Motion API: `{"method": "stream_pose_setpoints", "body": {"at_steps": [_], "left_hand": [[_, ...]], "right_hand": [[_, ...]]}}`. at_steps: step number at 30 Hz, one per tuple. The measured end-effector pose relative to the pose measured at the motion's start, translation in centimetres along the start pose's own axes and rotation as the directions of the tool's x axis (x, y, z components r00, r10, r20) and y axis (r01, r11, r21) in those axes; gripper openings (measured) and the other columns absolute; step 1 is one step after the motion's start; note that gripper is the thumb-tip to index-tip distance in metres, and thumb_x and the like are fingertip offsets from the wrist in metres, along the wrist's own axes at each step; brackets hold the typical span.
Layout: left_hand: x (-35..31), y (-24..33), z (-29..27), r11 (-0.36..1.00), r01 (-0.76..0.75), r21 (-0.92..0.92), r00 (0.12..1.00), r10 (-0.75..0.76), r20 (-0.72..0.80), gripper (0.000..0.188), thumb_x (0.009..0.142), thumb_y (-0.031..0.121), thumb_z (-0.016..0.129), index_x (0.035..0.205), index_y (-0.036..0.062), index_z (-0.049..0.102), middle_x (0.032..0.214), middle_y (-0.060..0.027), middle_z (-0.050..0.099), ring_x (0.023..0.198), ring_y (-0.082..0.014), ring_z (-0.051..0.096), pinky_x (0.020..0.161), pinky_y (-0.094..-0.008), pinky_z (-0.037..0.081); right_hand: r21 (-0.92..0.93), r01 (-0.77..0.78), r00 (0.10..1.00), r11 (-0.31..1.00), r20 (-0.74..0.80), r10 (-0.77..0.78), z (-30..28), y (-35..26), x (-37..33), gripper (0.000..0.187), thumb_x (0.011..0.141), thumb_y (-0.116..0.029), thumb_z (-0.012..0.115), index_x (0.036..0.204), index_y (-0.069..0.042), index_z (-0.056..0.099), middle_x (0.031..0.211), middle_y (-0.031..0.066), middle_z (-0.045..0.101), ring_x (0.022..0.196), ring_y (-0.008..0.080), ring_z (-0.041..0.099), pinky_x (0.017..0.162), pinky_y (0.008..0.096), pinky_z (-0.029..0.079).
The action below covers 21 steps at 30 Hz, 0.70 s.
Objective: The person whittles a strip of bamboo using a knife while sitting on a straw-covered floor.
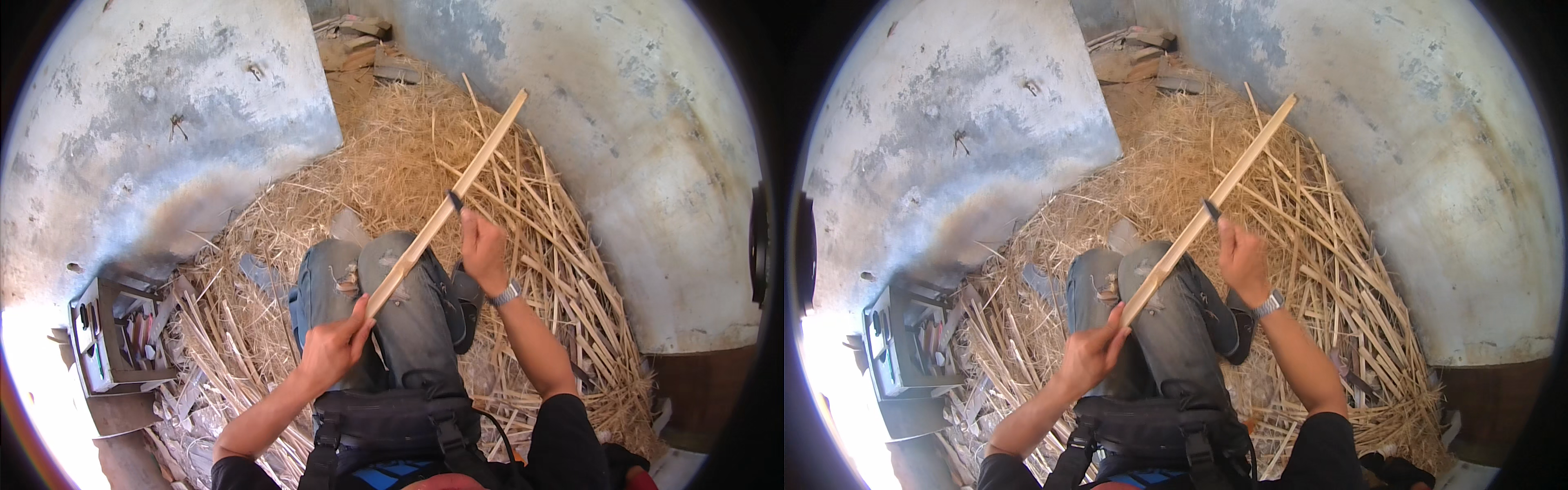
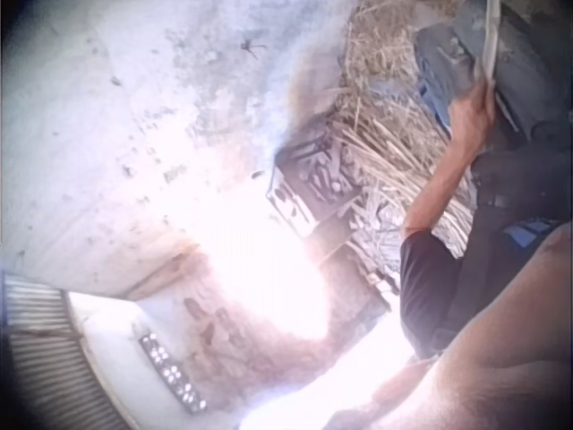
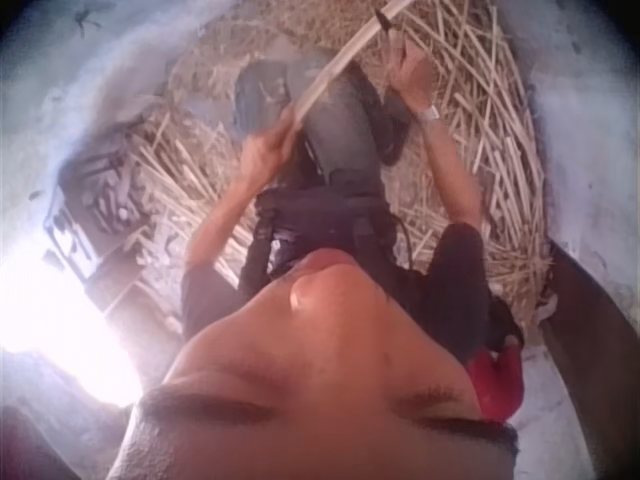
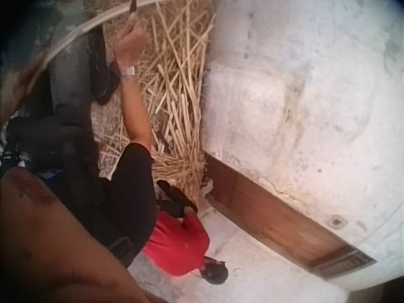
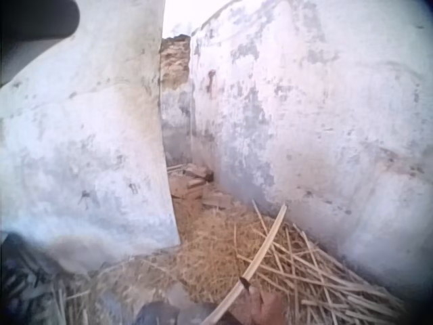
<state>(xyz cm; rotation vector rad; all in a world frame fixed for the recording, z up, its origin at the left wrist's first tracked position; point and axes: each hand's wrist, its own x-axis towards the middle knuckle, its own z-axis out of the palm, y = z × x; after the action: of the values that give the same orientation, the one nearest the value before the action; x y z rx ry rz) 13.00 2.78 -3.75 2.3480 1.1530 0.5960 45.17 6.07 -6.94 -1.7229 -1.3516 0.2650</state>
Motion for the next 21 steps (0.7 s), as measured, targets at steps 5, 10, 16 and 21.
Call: {"method": "stream_pose_setpoints", "body": {"at_steps": [5,10,16,21], "left_hand": [[0.8,-0.1,0.1,0.999,-0.025,0.029,1.000,0.025,-0.009,0.049,0.095,0.017,0.075,0.140,0.0065,0.063,0.065,-0.0144,0.064,0.055,-0.0338,0.065,0.053,-0.0446,0.051],[0.4,0.2,0.9,0.986,-0.063,0.153,0.998,0.067,-0.019,0.047,0.096,0.023,0.073,0.140,0.0100,0.064,0.062,-0.0102,0.061,0.050,-0.0314,0.062,0.049,-0.0449,0.048],[0.2,-0.1,1.2,0.991,-0.049,0.127,0.996,0.058,-0.071,0.047,0.098,0.027,0.072,0.142,0.0136,0.063,0.061,-0.0081,0.060,0.048,-0.0308,0.060,0.046,-0.0456,0.046],[1.0,0.5,1.3,0.995,-0.048,0.087,0.996,0.054,-0.065,0.047,0.098,0.027,0.072,0.142,0.0140,0.063,0.061,-0.0085,0.061,0.050,-0.0311,0.061,0.048,-0.0454,0.047]], "right_hand": [[0.040,0.260,0.960,0.965,0.094,-0.263,2.5,-3.4,-4.2,0.046,0.109,-0.031,0.051,0.073,-0.003,0.057,0.055,0.0156,0.053,0.046,0.0302,0.051,0.047,0.0440,0.037],[-0.045,-0.037,0.999,0.998,0.019,0.038,0.6,-0.4,-0.7,0.037,0.107,-0.028,0.056,0.082,-0.001,0.063,0.062,0.0219,0.057,0.053,0.0397,0.058,0.051,0.0475,0.043],[0.001,0.200,0.970,0.980,0.141,-0.198,1.2,-2.4,-2.3,0.028,0.105,-0.021,0.056,0.090,-0.001,0.070,0.067,0.0213,0.062,0.059,0.0415,0.062,0.053,0.0466,0.046],[0.116,0.114,0.984,0.987,0.123,-0.128,3.3,-3.5,-4.4,0.032,0.106,-0.025,0.055,0.090,-0.002,0.072,0.069,0.0226,0.064,0.056,0.0388,0.062,0.051,0.0449,0.046]]}}
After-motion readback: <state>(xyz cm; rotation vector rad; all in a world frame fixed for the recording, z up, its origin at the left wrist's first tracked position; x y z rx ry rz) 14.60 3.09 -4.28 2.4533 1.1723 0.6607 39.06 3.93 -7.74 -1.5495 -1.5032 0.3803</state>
